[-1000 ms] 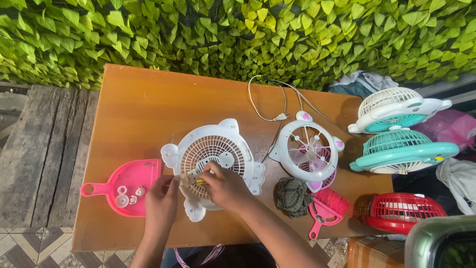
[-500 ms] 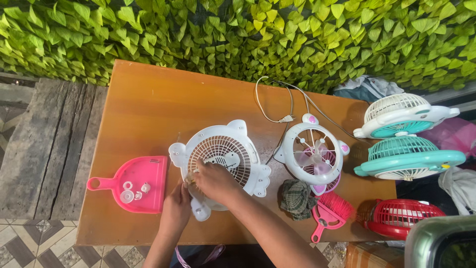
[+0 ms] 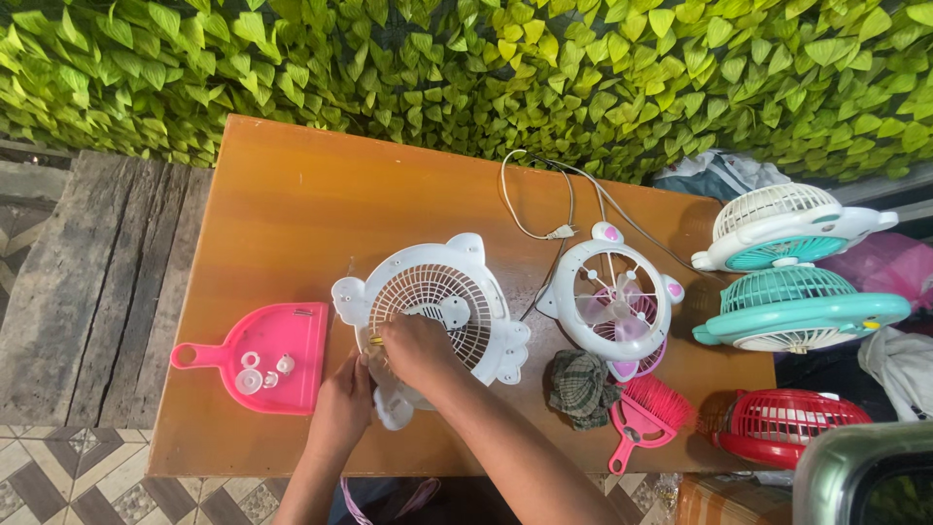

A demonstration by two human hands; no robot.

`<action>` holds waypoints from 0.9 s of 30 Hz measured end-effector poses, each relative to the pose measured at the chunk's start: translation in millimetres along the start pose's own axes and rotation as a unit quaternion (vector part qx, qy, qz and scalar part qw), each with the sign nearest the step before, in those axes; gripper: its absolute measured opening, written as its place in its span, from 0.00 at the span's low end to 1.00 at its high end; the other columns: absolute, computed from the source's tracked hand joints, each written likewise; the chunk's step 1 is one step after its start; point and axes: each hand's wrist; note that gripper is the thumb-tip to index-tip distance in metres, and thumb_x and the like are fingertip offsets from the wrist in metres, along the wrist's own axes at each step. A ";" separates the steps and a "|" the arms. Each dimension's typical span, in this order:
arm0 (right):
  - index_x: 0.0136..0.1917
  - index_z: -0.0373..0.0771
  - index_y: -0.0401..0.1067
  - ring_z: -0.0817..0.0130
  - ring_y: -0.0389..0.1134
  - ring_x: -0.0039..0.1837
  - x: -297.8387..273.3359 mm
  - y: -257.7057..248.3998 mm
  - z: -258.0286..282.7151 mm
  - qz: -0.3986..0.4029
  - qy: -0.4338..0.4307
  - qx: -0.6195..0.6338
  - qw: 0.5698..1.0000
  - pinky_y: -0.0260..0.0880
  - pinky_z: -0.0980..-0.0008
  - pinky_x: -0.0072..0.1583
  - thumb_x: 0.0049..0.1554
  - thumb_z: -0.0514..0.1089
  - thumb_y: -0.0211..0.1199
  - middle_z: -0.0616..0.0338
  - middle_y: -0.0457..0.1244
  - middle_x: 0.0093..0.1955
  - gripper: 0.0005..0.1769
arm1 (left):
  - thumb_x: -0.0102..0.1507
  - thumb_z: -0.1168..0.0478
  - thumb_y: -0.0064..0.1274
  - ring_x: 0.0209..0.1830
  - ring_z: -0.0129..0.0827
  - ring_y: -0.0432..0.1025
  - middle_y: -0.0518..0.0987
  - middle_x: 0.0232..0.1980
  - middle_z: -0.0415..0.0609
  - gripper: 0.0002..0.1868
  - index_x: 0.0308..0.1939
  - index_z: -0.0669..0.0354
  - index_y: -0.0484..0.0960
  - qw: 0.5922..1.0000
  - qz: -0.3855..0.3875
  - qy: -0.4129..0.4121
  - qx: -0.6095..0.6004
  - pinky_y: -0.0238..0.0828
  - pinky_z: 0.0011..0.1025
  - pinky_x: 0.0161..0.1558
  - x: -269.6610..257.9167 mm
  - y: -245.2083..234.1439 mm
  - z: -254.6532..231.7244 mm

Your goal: The person disassembles a small white electric fan by removing screws and separating the front grille, then wipes the fan blade and grille with a cloth. The person reassembles the fan by placing the blade back into the housing and securing the front grille.

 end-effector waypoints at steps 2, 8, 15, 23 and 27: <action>0.41 0.35 0.77 0.48 0.74 0.45 0.1 3.2 -2.4 -0.001 0.003 0.008 1.000 0.75 0.52 0.47 0.51 0.36 0.64 0.46 0.70 0.41 0.03 | 0.72 0.52 0.36 0.12 0.39 0.70 0.76 0.19 0.54 0.19 0.54 0.59 0.80 1.000 0.007 -0.009 -0.011 0.68 0.38 0.20 0.1 -1.1 -3.0; 0.43 0.34 0.75 0.47 0.74 0.44 -3.7 5.5 -1.2 -0.035 0.003 0.022 0.999 0.74 0.52 0.46 0.49 0.35 0.64 0.45 0.69 0.39 0.06 | 0.71 0.53 0.37 0.11 0.37 0.70 0.76 0.20 0.53 0.19 0.54 0.58 0.79 1.000 0.008 -0.009 -0.010 0.68 0.37 0.18 -2.6 -0.7 -10.0; 0.44 0.34 0.76 0.46 0.73 0.44 0.5 -4.4 -3.5 0.017 0.026 0.048 0.998 0.73 0.50 0.47 0.48 0.34 0.65 0.44 0.69 0.38 0.08 | 0.71 0.53 0.37 0.11 0.37 0.70 0.76 0.19 0.54 0.19 0.52 0.60 0.79 1.000 0.014 -0.011 -0.015 0.68 0.36 0.17 -1.0 -2.6 -9.9; 0.43 0.31 0.74 0.46 0.73 0.45 -0.6 -25.3 8.6 0.054 0.052 0.057 0.996 0.73 0.51 0.49 0.51 0.39 0.65 0.41 0.69 0.39 0.08 | 0.71 0.53 0.37 0.12 0.37 0.71 0.76 0.20 0.54 0.19 0.50 0.61 0.80 1.000 0.019 -0.020 -0.006 0.69 0.35 0.17 -0.6 -4.4 -9.5; 0.50 0.30 0.69 0.49 0.73 0.41 -2.2 -46.9 10.3 0.026 0.089 0.106 0.990 0.73 0.52 0.48 0.60 0.41 0.57 0.45 0.68 0.40 0.10 | 0.72 0.53 0.38 0.12 0.38 0.72 0.77 0.20 0.54 0.19 0.48 0.63 0.79 1.000 0.022 -0.017 -0.007 0.69 0.36 0.17 -0.9 -3.7 -9.6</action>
Point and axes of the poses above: each hand's wrist, its own x-axis towards the middle knuckle, its own y-axis out of the palm, z = x × y
